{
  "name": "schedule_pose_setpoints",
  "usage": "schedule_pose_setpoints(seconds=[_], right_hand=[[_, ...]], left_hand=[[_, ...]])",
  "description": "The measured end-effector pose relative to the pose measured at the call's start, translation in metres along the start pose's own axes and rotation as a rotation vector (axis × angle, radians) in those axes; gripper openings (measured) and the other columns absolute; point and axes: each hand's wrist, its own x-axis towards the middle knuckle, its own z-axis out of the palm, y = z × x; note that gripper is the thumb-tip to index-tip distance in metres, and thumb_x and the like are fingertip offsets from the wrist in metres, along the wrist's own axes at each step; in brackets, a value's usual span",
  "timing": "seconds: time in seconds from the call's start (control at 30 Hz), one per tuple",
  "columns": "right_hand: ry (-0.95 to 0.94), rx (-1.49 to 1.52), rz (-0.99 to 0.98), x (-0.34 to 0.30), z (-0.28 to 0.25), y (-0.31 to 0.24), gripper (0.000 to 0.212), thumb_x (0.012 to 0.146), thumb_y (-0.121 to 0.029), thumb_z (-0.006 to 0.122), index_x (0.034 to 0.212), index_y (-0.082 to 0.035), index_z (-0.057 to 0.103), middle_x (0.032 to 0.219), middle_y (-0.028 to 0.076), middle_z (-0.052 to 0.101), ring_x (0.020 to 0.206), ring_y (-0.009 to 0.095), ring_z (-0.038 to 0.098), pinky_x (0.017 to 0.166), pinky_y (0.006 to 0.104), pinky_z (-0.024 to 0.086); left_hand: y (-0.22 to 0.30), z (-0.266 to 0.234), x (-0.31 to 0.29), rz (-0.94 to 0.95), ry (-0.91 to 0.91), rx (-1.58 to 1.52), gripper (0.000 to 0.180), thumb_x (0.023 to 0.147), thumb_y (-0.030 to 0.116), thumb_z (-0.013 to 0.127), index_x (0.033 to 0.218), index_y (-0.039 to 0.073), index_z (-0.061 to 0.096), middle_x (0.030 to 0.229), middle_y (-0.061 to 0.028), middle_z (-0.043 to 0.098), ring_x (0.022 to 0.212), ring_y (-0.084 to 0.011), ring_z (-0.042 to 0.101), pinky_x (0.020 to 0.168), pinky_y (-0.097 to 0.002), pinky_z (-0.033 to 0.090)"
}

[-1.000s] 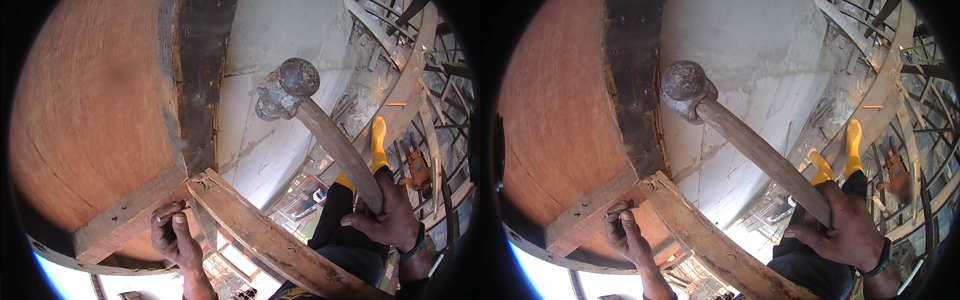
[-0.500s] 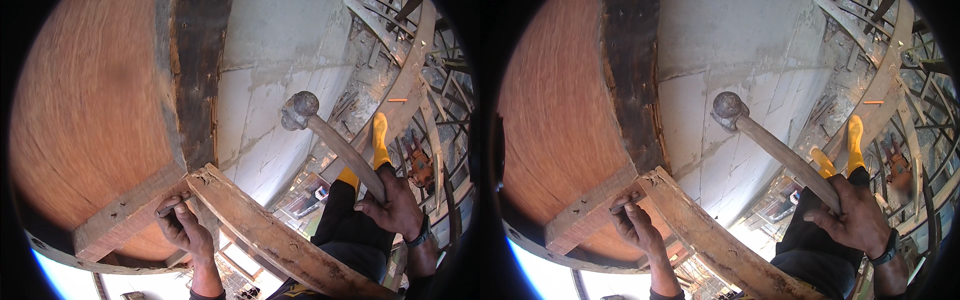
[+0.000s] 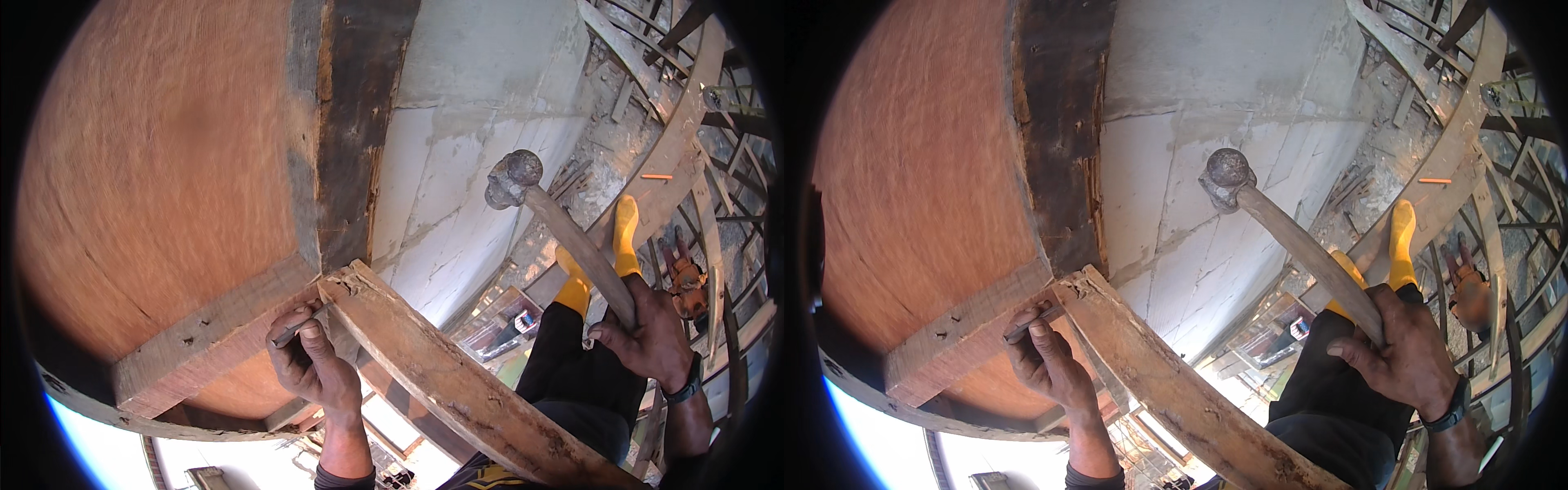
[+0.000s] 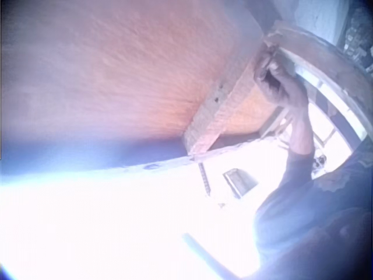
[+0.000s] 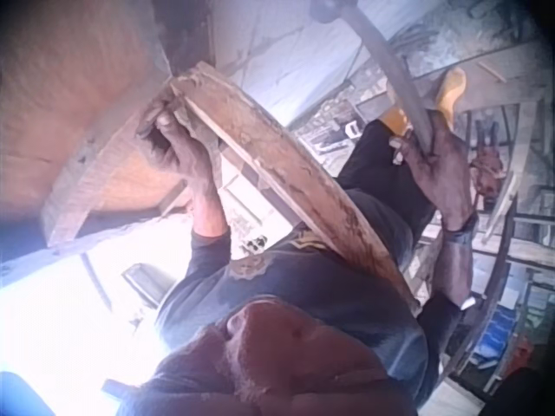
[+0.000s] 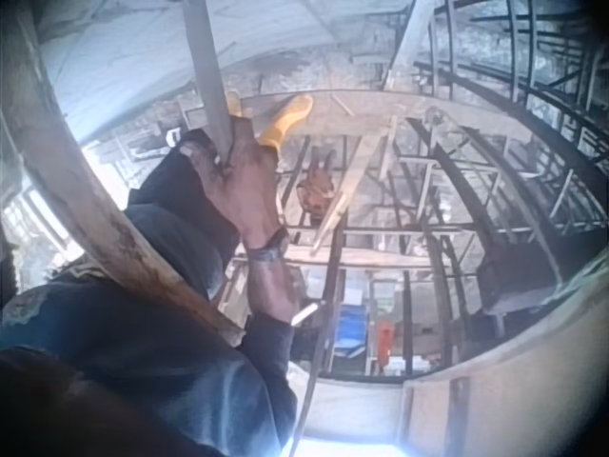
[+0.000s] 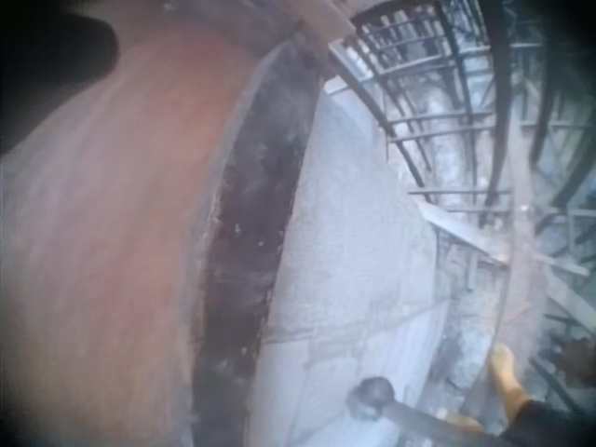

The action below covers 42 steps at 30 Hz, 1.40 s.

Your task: The person hammers nails into wooden beams of a building frame while standing on an elevated scaffolding, taking new nails from a container.

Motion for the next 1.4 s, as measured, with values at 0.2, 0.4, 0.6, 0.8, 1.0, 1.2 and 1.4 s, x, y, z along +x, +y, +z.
schedule_pose_setpoints(seconds=[0.2, 0.4, 0.6, 0.8, 1.0, 1.2, 1.4], right_hand=[[-0.005, -0.044, 0.019, 0.003, -0.002, 0.008, 0.047, 0.079, -0.028, 0.082, 0.105, 0.002, 0.057, 0.067, 0.011, 0.064, 0.06, 0.029, 0.066, 0.056, 0.0374, 0.052], [0.044, -0.094, 0.027, 0.002, -0.004, 0.016, 0.048, 0.079, -0.03, 0.082, 0.105, 0.002, 0.056, 0.069, 0.011, 0.064, 0.063, 0.03, 0.065, 0.058, 0.039, 0.051], [0.042, -0.059, 0.104, 0.005, -0.009, 0.012, 0.045, 0.078, -0.025, 0.082, 0.102, 0.002, 0.056, 0.066, 0.011, 0.065, 0.063, 0.029, 0.068, 0.059, 0.037, 0.053], [0.06, -0.057, 0.076, 0.006, -0.01, 0.015, 0.043, 0.079, -0.024, 0.081, 0.1, 0.002, 0.055, 0.065, 0.011, 0.065, 0.063, 0.028, 0.069, 0.06, 0.0357, 0.053], [0.045, -0.061, 0.095, 0.007, -0.01, 0.013, 0.044, 0.08, -0.025, 0.081, 0.101, 0.003, 0.055, 0.066, 0.011, 0.065, 0.064, 0.027, 0.07, 0.059, 0.0356, 0.053], [0.067, -0.071, 0.034, 0.004, -0.011, 0.013, 0.046, 0.08, -0.024, 0.081, 0.105, 0.004, 0.055, 0.066, 0.012, 0.065, 0.063, 0.027, 0.069, 0.059, 0.0353, 0.052], [0.052, -0.054, -0.066, 0.002, -0.001, 0.016, 0.043, 0.082, -0.02, 0.079, 0.11, 0.003, 0.057, 0.071, 0.011, 0.066, 0.07, 0.025, 0.07, 0.064, 0.0359, 0.053]], left_hand=[[0.005, -0.002, 0.01, -0.019, -0.083, -0.022, 0.014, 0.102, 0.009, 0.052, 0.104, -0.003, 0.06, 0.104, -0.0127, 0.063, 0.097, -0.0188, 0.062, 0.089, -0.0316, 0.05], [0.002, -0.007, 0.024, 0.128, -0.101, 0.127, 0.016, 0.103, 0.014, 0.052, 0.104, 0.002, 0.062, 0.098, -0.0055, 0.066, 0.065, -0.0044, 0.048, 0.057, -0.0189, 0.035], [0.02, 0.003, 0.03, 0.034, -0.262, 0.113, 0.015, 0.102, 0.01, 0.052, 0.102, -0.002, 0.06, 0.098, -0.0099, 0.066, 0.088, -0.0177, 0.065, 0.083, -0.029, 0.05], [0.017, 0.003, 0.036, 0.018, -0.351, 0.105, 0.015, 0.103, 0.009, 0.05, 0.101, -0.002, 0.059, 0.097, -0.01, 0.066, 0.089, -0.0164, 0.065, 0.081, -0.0283, 0.051], [0.016, 0.001, 0.038, 0.024, -0.337, 0.159, 0.015, 0.102, 0.01, 0.052, 0.1, -0.002, 0.061, 0.097, -0.0075, 0.066, 0.088, -0.0135, 0.062, 0.08, -0.0272, 0.05], [0.021, 0.005, 0.039, 0.062, -0.416, 0.173, 0.012, 0.1, 0.007, 0.055, 0.098, -0.002, 0.063, 0.096, -0.0058, 0.065, 0.086, -0.012, 0.059, 0.077, -0.0245, 0.047], [0.026, 0.008, 0.05, 0.153, -0.536, 0.322, 0.009, 0.091, -0.005, 0.061, 0.097, -0.001, 0.067, 0.091, -0.0103, 0.069, 0.082, -0.0197, 0.067, 0.074, -0.0283, 0.052]])
